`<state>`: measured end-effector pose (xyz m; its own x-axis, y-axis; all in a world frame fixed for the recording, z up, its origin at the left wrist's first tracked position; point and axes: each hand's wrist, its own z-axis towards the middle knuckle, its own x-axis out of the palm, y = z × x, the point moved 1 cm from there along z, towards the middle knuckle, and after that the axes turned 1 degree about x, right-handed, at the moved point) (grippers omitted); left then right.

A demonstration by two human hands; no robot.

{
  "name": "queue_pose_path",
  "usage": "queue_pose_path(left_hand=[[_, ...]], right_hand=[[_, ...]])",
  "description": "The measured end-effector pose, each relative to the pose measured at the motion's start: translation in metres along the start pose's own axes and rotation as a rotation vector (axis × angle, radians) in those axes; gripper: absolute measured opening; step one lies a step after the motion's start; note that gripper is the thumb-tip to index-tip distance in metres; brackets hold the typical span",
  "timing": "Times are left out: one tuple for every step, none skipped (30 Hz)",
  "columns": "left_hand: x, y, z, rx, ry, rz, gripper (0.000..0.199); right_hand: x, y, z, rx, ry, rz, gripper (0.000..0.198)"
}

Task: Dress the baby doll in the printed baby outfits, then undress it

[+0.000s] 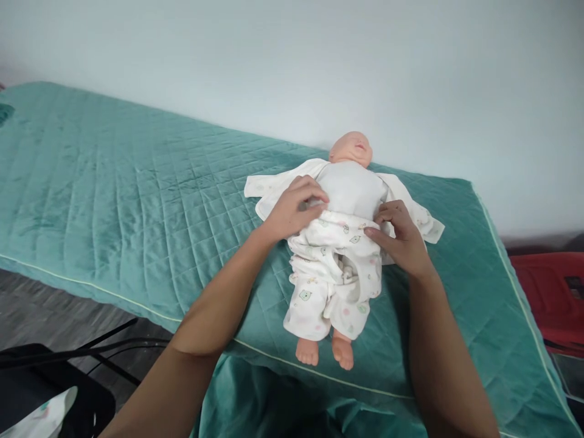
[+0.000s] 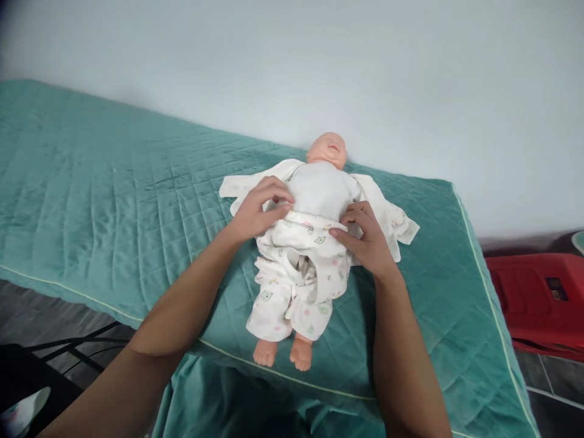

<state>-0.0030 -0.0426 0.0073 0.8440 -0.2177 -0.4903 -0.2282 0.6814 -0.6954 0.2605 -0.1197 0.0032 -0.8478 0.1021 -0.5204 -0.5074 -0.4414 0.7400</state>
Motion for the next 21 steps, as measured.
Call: queue_pose_path(left_hand=[[0.0, -0.003, 0.0, 0.007, 0.05, 0.024, 0.019], [0.0, -0.006, 0.0, 0.012, 0.082, 0.065, 0.024], [-0.001, -0.007, 0.0, 0.017, 0.098, 0.112, 0.028], [-0.002, -0.008, 0.0, 0.026, 0.11, 0.152, 0.03], [-0.003, -0.008, 0.0, 0.04, 0.128, 0.173, 0.031], [-0.004, -0.008, 0.0, 0.057, 0.155, 0.173, 0.03], [-0.005, -0.008, 0.0, 0.071, 0.184, 0.158, 0.029], [-0.006, -0.008, 0.0, 0.081, 0.212, 0.133, 0.027], [-0.006, -0.009, 0.0, 0.085, 0.229, 0.104, 0.026], [-0.005, -0.009, 0.001, 0.082, 0.231, 0.077, 0.026], [-0.004, -0.01, 0.002, 0.07, 0.219, 0.055, 0.026], [-0.002, -0.009, 0.004, 0.046, 0.197, 0.04, 0.025], [0.0, -0.008, 0.006, 0.009, 0.167, 0.035, 0.023], [0.002, -0.005, 0.01, -0.038, 0.127, 0.037, 0.021], [0.005, -0.001, 0.015, -0.091, 0.078, 0.042, 0.019], [0.007, 0.004, 0.02, -0.14, 0.033, 0.037, 0.018], [0.01, 0.009, 0.025, -0.184, -0.001, 0.005, 0.017], [0.013, 0.015, 0.03, -0.223, -0.025, -0.059, 0.017], [0.015, 0.021, 0.034, -0.262, -0.031, -0.151, 0.017], [0.017, 0.027, 0.038, -0.31, -0.025, -0.257, 0.018], [0.019, 0.031, 0.04, -0.364, -0.013, -0.365, 0.019]], right_hand=[[0.0, 0.001, 0.0, 0.0, 0.003, -0.004, 0.017], [0.0, 0.001, 0.0, 0.005, 0.013, -0.008, 0.016], [0.001, 0.002, 0.0, 0.008, 0.023, -0.012, 0.016], [0.001, 0.002, 0.001, 0.005, 0.026, -0.016, 0.015], [0.002, 0.002, 0.001, -0.004, 0.021, -0.02, 0.014], [0.002, 0.003, 0.001, -0.016, 0.009, -0.022, 0.014], [0.003, 0.003, 0.001, -0.029, -0.005, -0.021, 0.014], [0.004, 0.002, 0.001, -0.041, -0.02, -0.013, 0.016], [0.005, 0.002, 0.001, -0.045, -0.03, -0.001, 0.017], [0.007, 0.0, 0.002, -0.034, -0.042, 0.013, 0.019], [0.008, -0.001, 0.003, -0.005, -0.059, 0.021, 0.02], [0.009, -0.003, 0.005, 0.04, -0.083, 0.018, 0.021], [0.011, -0.005, 0.007, 0.094, -0.113, 0.003, 0.022], [0.012, -0.008, 0.011, 0.149, -0.148, -0.021, 0.022], [0.013, -0.01, 0.015, 0.197, -0.182, -0.042, 0.023], [0.015, -0.012, 0.019, 0.236, -0.212, -0.049, 0.023], [0.016, -0.015, 0.024, 0.271, -0.228, -0.032, 0.023], [0.018, -0.017, 0.029, 0.309, -0.232, 0.011, 0.023], [0.02, -0.02, 0.033, 0.353, -0.228, 0.078, 0.025], [0.021, -0.023, 0.037, 0.401, -0.22, 0.163, 0.026], [0.022, -0.025, 0.039, 0.446, -0.214, 0.255, 0.029]])
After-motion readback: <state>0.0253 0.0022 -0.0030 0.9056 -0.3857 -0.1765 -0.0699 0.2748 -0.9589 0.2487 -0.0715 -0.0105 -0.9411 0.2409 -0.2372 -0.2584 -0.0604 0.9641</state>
